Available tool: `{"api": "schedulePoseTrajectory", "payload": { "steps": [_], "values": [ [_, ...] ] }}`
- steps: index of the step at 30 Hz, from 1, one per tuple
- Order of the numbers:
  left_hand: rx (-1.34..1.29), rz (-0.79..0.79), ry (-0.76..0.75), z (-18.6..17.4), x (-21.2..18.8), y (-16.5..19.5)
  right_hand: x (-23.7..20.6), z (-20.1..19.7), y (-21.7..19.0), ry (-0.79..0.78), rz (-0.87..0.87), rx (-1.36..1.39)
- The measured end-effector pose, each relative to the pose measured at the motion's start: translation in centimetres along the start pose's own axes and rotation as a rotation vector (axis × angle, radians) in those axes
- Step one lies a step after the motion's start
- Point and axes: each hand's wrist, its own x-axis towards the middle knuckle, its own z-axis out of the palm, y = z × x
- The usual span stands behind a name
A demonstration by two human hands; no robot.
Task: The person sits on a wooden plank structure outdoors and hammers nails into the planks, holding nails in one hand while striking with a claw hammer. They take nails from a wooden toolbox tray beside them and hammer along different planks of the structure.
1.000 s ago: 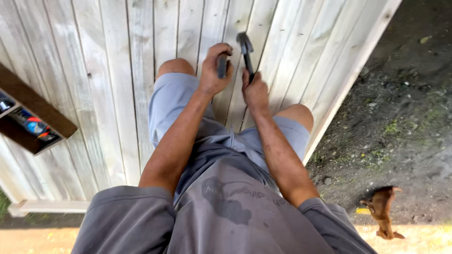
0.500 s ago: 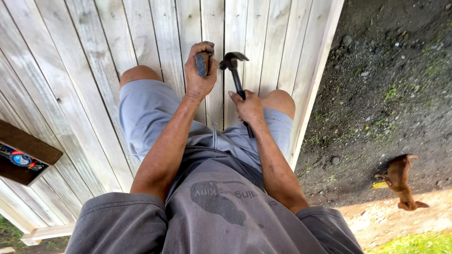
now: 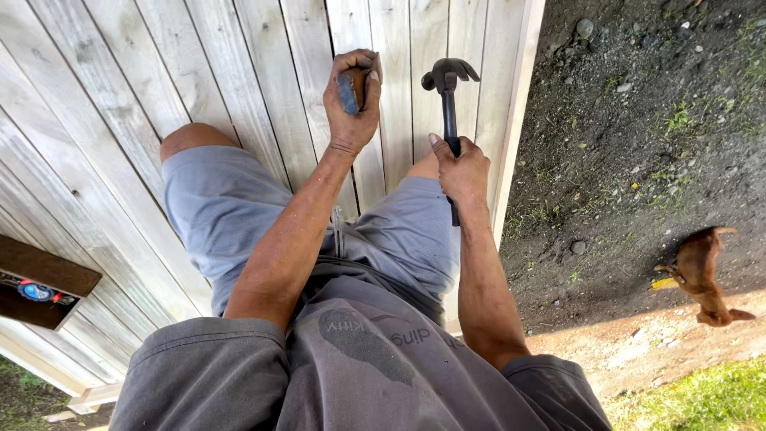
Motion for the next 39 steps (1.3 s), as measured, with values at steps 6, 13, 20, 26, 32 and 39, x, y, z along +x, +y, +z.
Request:
{"api": "schedulePoseTrajectory", "payload": {
  "steps": [6,13,20,26,32,39],
  "values": [
    [0.014,0.020,-0.040,3.5,0.4,-1.0,0.1,-0.4,1.2,0.033,-0.099,-0.068],
    [0.111,-0.035,-0.064,6.2,0.7,-1.1,0.0,-1.2,2.5,0.099,-0.188,-0.011],
    [0.136,0.043,-0.026,7.0,0.3,-1.6,0.8,-3.1,1.9,0.135,-0.189,-0.013],
    [0.298,0.032,-0.020,9.7,-0.1,-1.7,0.9,-4.0,1.0,0.204,-0.317,0.116],
    [0.447,0.019,-0.136,10.6,0.9,-1.4,-1.7,-6.7,2.1,0.254,-0.683,0.247],
    [0.402,0.053,-0.124,9.4,0.5,-1.2,-1.9,-5.3,2.9,0.216,-0.618,-0.148]
  ]
}}
